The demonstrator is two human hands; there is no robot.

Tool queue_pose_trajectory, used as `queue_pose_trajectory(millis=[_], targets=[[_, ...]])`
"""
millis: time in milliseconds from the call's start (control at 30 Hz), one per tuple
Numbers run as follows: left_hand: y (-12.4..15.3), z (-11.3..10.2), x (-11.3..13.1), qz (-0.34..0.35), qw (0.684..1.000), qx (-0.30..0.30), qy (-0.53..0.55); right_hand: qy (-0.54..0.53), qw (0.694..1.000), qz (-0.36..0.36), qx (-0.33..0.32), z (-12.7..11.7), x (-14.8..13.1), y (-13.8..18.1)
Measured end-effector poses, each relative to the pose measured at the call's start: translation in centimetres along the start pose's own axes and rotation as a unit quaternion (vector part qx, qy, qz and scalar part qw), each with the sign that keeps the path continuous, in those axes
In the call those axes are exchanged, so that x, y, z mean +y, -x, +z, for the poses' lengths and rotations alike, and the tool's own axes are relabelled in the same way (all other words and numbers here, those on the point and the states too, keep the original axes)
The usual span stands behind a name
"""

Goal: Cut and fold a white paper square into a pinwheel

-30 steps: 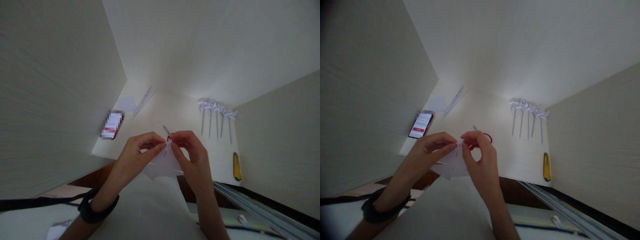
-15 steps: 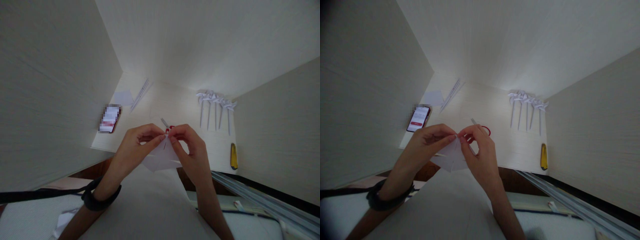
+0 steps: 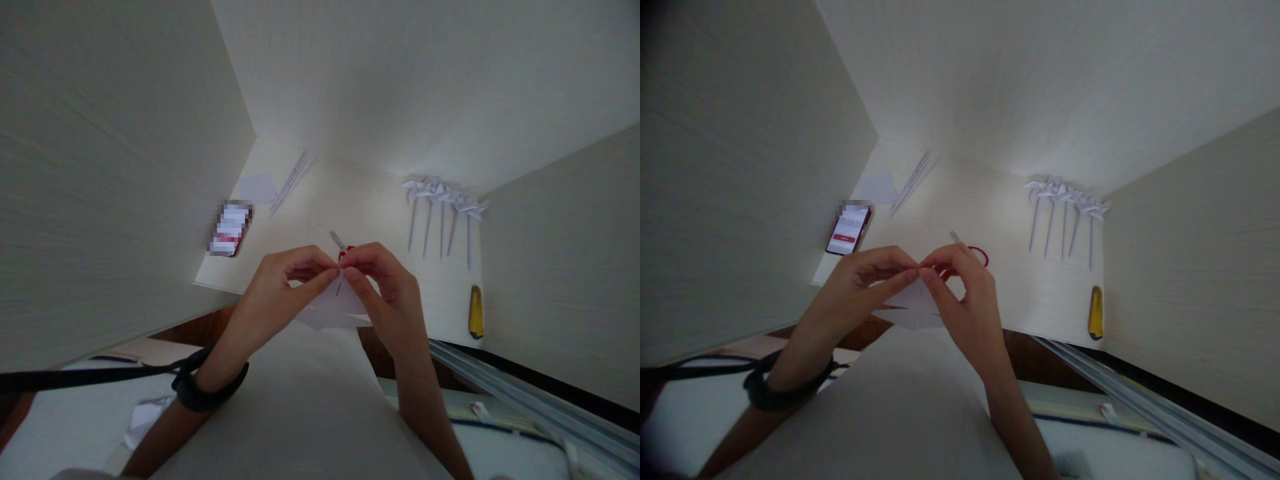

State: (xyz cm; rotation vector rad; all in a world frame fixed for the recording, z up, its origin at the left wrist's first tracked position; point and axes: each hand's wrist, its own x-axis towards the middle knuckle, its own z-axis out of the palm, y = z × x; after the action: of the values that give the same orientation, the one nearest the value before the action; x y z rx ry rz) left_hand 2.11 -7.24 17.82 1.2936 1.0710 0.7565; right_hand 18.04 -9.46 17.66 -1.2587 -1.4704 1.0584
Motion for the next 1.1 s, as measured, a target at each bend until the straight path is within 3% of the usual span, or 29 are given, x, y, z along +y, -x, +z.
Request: queue_pose_trajectory(millis=[733,1100], targets=[[1.2,-0.5,0.7,0.031,0.997,0.018,-0.069,-0.034,0.999,0.003,-0.026,0.2,-0.6,0.2],[1.6,-0.6,0.9,0.004,0.997,0.003,-0.079,-0.004,1.000,-0.005,-0.027,0.3,-0.6,0.2]])
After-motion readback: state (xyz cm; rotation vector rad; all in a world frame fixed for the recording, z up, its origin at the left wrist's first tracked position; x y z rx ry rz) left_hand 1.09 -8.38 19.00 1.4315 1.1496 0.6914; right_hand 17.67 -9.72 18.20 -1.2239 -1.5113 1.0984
